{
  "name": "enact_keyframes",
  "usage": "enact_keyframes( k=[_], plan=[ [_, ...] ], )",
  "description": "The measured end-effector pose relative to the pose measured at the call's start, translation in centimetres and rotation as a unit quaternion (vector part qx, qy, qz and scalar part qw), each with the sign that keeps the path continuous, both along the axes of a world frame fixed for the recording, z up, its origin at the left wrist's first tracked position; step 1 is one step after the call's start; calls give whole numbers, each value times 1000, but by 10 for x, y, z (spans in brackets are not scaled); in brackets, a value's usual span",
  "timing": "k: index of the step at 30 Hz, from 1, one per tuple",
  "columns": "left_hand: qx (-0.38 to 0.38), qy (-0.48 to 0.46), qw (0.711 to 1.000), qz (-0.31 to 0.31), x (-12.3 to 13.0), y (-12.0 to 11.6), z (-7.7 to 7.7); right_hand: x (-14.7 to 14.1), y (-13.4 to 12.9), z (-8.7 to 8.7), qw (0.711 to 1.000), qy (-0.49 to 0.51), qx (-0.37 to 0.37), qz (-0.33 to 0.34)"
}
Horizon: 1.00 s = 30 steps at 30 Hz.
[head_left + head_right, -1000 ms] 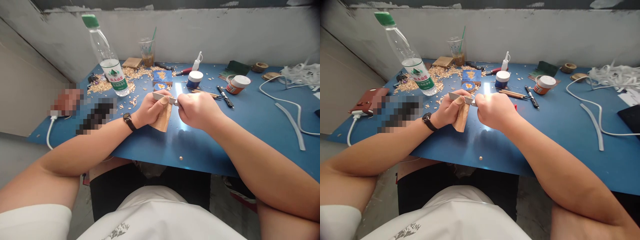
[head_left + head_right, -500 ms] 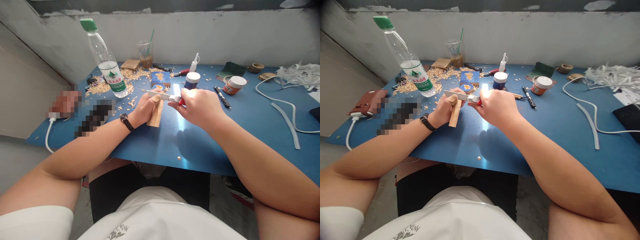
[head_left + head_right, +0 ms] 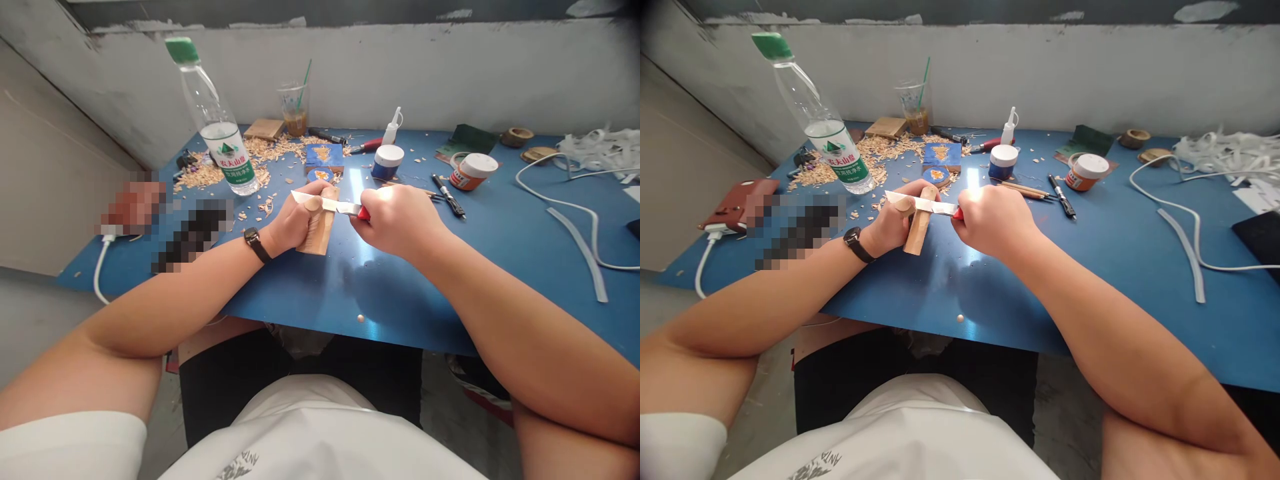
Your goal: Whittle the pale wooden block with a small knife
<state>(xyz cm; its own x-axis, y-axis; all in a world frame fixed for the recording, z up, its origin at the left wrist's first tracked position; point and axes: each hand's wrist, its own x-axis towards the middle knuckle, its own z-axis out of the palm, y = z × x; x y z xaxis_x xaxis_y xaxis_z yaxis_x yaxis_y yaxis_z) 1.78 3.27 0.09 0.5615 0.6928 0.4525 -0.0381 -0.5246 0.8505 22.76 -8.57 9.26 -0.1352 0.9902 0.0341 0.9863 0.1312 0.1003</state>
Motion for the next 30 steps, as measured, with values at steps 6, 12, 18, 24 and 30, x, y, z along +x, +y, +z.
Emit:
enact_keyframes(
  k=[6, 12, 18, 24, 30],
  plan=[
    [-12, -1, 1000, 17, 3, 0, -1, 6, 3, -5, 1000, 8, 28, 7],
    [2, -40, 998, 43, 6, -3, -4, -1, 2, 5, 1000, -16, 11, -22],
    [-21, -20, 994, 105, 5, 3, -14, -7, -3, 12, 998, -17, 14, -61],
    [-30, -20, 994, 103, 6, 4, -13, -3, 2, 10, 997, 17, 35, -72],
    [-7, -23, 998, 53, 5, -1, -7, 0, 4, 12, 998, 8, 20, -66]
  ],
)
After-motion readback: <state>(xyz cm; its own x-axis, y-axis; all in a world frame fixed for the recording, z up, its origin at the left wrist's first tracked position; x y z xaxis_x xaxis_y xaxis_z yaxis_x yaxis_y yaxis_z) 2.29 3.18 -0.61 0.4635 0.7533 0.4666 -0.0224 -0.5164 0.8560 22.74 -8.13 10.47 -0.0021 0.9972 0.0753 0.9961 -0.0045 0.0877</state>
